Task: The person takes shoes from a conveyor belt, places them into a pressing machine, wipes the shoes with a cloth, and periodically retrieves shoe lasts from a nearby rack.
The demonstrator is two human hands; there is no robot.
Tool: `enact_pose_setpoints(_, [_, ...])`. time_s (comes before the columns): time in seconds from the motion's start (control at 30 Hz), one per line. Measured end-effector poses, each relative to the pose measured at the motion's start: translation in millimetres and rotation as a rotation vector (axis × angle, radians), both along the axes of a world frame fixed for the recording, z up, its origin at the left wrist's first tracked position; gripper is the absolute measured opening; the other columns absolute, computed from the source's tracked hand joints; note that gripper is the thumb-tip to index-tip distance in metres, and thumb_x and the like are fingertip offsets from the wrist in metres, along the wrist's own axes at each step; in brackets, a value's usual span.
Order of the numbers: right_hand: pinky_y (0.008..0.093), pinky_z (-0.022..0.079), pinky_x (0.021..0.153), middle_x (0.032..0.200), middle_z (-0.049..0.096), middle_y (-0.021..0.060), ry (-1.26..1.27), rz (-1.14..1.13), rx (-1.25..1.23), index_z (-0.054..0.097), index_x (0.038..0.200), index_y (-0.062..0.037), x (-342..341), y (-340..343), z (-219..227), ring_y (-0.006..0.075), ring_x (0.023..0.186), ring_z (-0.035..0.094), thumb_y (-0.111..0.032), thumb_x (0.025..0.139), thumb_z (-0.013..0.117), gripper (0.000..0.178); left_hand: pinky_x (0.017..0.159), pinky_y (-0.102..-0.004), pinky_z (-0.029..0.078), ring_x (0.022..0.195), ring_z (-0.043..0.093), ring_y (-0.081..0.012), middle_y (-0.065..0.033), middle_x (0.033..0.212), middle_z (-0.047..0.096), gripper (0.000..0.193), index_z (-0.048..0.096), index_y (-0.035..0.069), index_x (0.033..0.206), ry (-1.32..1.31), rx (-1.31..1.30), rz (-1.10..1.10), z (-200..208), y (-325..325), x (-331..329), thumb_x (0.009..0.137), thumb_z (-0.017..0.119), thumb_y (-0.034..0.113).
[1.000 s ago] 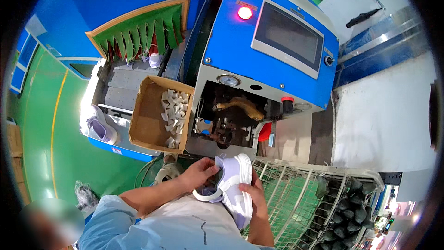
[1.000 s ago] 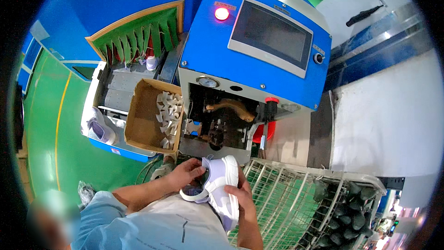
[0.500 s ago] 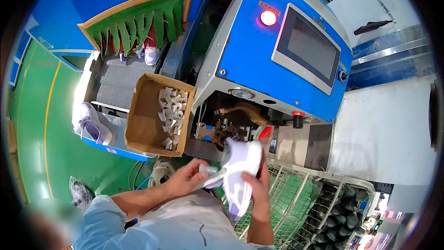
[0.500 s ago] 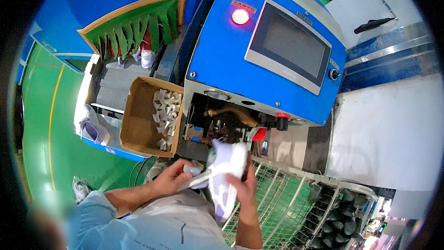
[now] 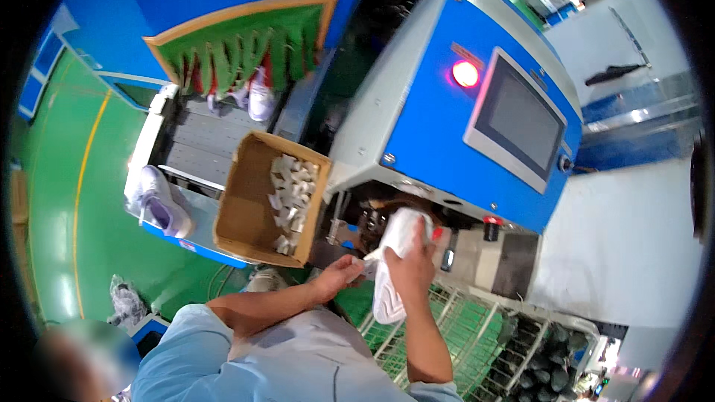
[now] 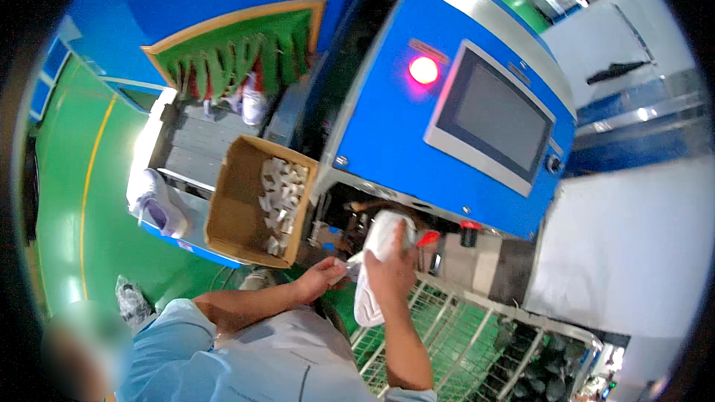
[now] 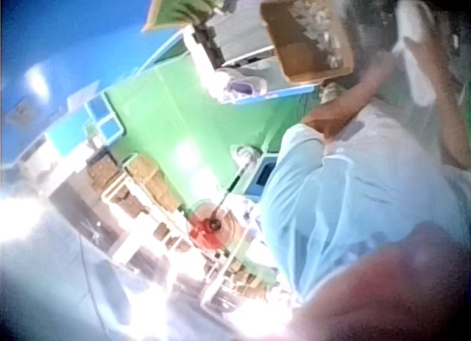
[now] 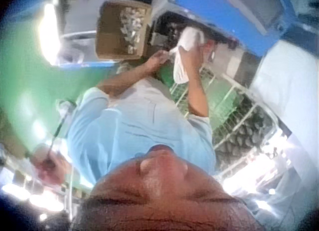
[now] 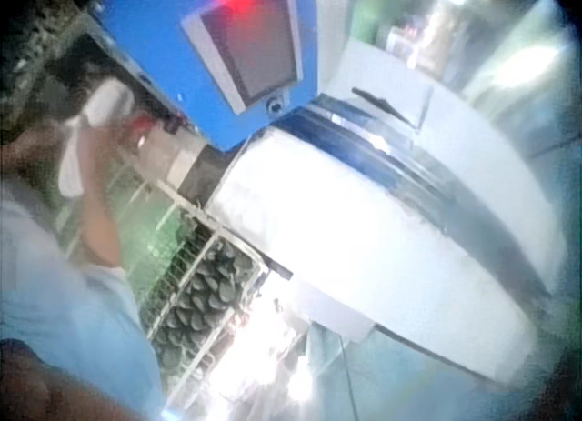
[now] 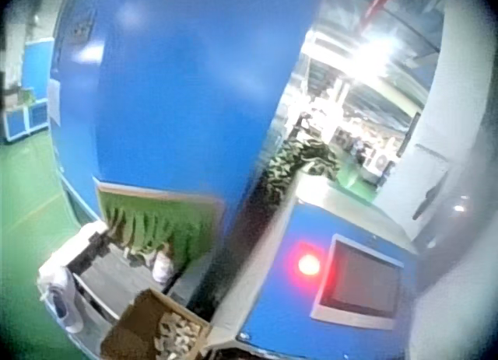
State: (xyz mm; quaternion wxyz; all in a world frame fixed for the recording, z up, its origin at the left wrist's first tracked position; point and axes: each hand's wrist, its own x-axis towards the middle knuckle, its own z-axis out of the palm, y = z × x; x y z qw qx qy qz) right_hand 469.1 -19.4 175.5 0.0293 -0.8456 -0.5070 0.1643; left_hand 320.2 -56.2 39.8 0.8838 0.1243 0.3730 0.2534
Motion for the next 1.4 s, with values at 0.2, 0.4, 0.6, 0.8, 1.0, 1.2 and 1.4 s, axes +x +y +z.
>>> enact_pose_setpoints(0.2, [0.052,0.045,0.09,0.129,0.04,0.0348,-0.042,-0.08,0.17,0.015,0.153,-0.023,-0.8,-0.3,-17.0,0.0514,0.112,0.049,-0.031,0.078,0.072,0.094,0.062,-0.0267,0.047,0.071,0.055,-0.01,-0.0012,0.079,0.058,0.025,0.056,0.006,0.094,0.261,0.285,-0.21,61.7,25.5,-68.6,0.096,0.057,0.031])
enact_pose_setpoints(0.4, [0.0512,0.046,0.085,0.117,0.047,0.0265,-0.078,0.113,0.501,0.03,0.15,-0.0189,7.1,-7.8,-35.9,0.0457,0.101,0.054,-0.027,0.072,0.078,0.092,0.068,-0.0307,0.051,0.074,0.064,-0.0165,-0.0099,0.086,0.066,0.045,0.058,-0.001,0.102,0.6,0.317,0.106,56.7,54.9,-122.2,0.091,0.061,0.042])
enact_pose_setpoints(0.6, [0.0507,0.047,0.083,0.119,0.048,0.0255,-0.11,0.103,0.654,0.036,0.147,-0.0149,6.0,-15.2,-43.6,0.0449,0.103,0.055,-0.026,0.072,0.079,0.087,0.077,-0.0291,0.052,0.087,0.063,-0.0149,-0.0084,0.096,0.068,0.037,0.06,-0.002,0.11,0.763,0.536,-0.332,51.0,58.2,-118.6,0.093,0.057,0.031])
enact_pose_setpoints(0.8, [0.0489,0.04,0.102,0.144,0.033,0.0288,-0.07,0.002,0.639,0.031,0.148,-0.0105,-6.8,-23.0,-46.9,0.0476,0.131,0.037,-0.019,0.075,0.076,0.086,0.075,-0.0416,0.053,0.077,0.065,-0.0314,-0.0146,0.085,0.067,0.035,0.062,0.004,0.106,0.646,0.826,-0.542,95.6,31.6,-64.9,0.091,0.051,0.034])
enact_pose_setpoints(1.0, [0.0481,0.046,0.084,0.125,0.048,0.0253,-0.003,-0.381,0.627,0.028,0.147,-0.0051,-26.7,-54.6,-68.5,0.0411,0.108,0.055,-0.036,0.081,0.071,0.085,0.088,-0.0447,0.049,0.107,0.057,-0.0374,-0.0182,0.117,0.057,0.04,0.053,0.008,0.123,0.702,1.567,-0.266,133.3,31.0,-32.3,0.092,0.056,0.033])
enact_pose_setpoints(1.2, [0.0431,0.046,0.089,0.127,0.051,0.0167,0.962,-0.618,1.019,0.039,0.136,-0.0036,-51.1,-58.4,-84.5,0.0316,0.108,0.056,-0.043,0.09,0.058,0.064,0.072,-0.0465,0.052,0.096,0.056,-0.0364,-0.0203,0.106,0.054,0.046,0.055,0.006,0.114,1.074,1.761,-0.382,149.5,70.0,78.5,0.085,0.059,0.041])
enact_pose_setpoints(1.4, [0.0386,0.045,0.095,0.121,0.057,0.0146,-0.082,-0.228,0.781,0.044,0.13,-0.0012,-39.0,-75.2,-107.9,0.0307,0.108,0.058,-0.03,0.082,0.071,0.062,0.061,-0.0401,0.051,0.088,0.057,-0.0295,-0.0133,0.095,0.057,0.028,0.061,0.004,0.097,1.278,1.737,-0.362,136.3,69.4,101.3,0.081,0.059,0.027])
